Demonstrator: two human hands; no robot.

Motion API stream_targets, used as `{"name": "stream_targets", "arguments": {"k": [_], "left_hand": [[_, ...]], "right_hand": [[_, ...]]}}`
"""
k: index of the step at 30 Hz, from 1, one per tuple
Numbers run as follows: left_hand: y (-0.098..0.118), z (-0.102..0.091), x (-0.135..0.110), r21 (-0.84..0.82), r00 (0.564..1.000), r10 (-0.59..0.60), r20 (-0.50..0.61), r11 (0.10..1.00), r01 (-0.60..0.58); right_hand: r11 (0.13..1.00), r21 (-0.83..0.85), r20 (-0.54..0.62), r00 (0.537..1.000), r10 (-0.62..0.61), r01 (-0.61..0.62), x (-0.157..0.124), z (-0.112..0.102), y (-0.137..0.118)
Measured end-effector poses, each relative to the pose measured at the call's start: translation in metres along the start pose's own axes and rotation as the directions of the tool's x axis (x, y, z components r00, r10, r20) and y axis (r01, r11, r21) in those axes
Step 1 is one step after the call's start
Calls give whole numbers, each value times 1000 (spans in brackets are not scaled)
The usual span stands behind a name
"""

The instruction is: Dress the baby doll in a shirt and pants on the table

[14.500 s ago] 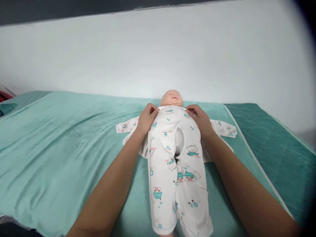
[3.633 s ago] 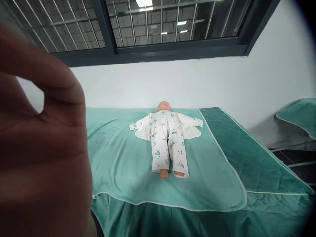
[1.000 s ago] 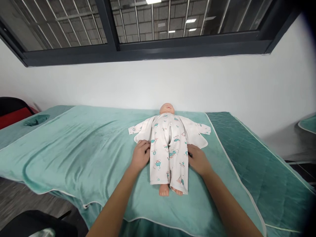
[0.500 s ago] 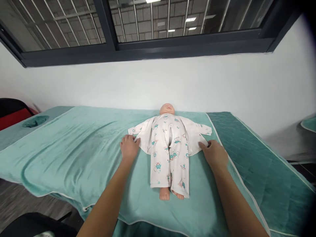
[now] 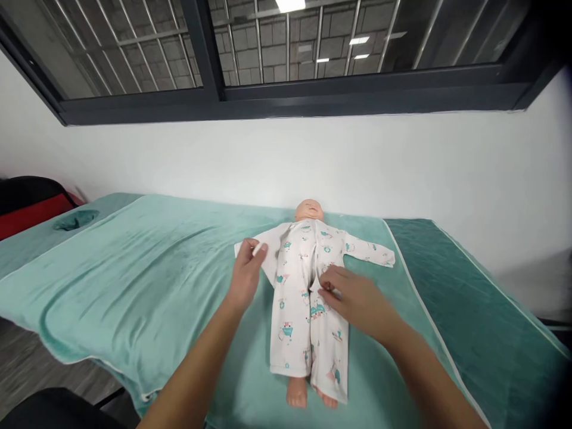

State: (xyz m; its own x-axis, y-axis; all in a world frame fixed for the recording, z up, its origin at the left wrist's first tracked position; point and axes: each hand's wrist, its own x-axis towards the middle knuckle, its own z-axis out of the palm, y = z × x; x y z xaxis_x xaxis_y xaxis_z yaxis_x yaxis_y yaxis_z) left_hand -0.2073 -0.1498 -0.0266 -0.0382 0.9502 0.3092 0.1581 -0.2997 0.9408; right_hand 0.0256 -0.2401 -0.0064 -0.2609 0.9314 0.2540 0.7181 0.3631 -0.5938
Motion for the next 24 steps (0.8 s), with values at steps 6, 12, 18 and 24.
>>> {"name": "stream_targets", "arguments": {"k": [6,12,18,24], "left_hand": [[26,23,-19,191,759,167,630,914,-359],[-8,45,42,217,964,-5,266,975,-55],[-2,91,88,103,905,21,426,992,-71],[-2,111,115,210,972,17,234,975,-68]], "right_hand": [[974,194,-113,983,142,-119,30,-22,28],[890,233,-440,774,456,-393,118,4,71],[856,415,-418,771,480,-307,131,25,80],[834,485,-380,796,470,-261,129,19,86]]}}
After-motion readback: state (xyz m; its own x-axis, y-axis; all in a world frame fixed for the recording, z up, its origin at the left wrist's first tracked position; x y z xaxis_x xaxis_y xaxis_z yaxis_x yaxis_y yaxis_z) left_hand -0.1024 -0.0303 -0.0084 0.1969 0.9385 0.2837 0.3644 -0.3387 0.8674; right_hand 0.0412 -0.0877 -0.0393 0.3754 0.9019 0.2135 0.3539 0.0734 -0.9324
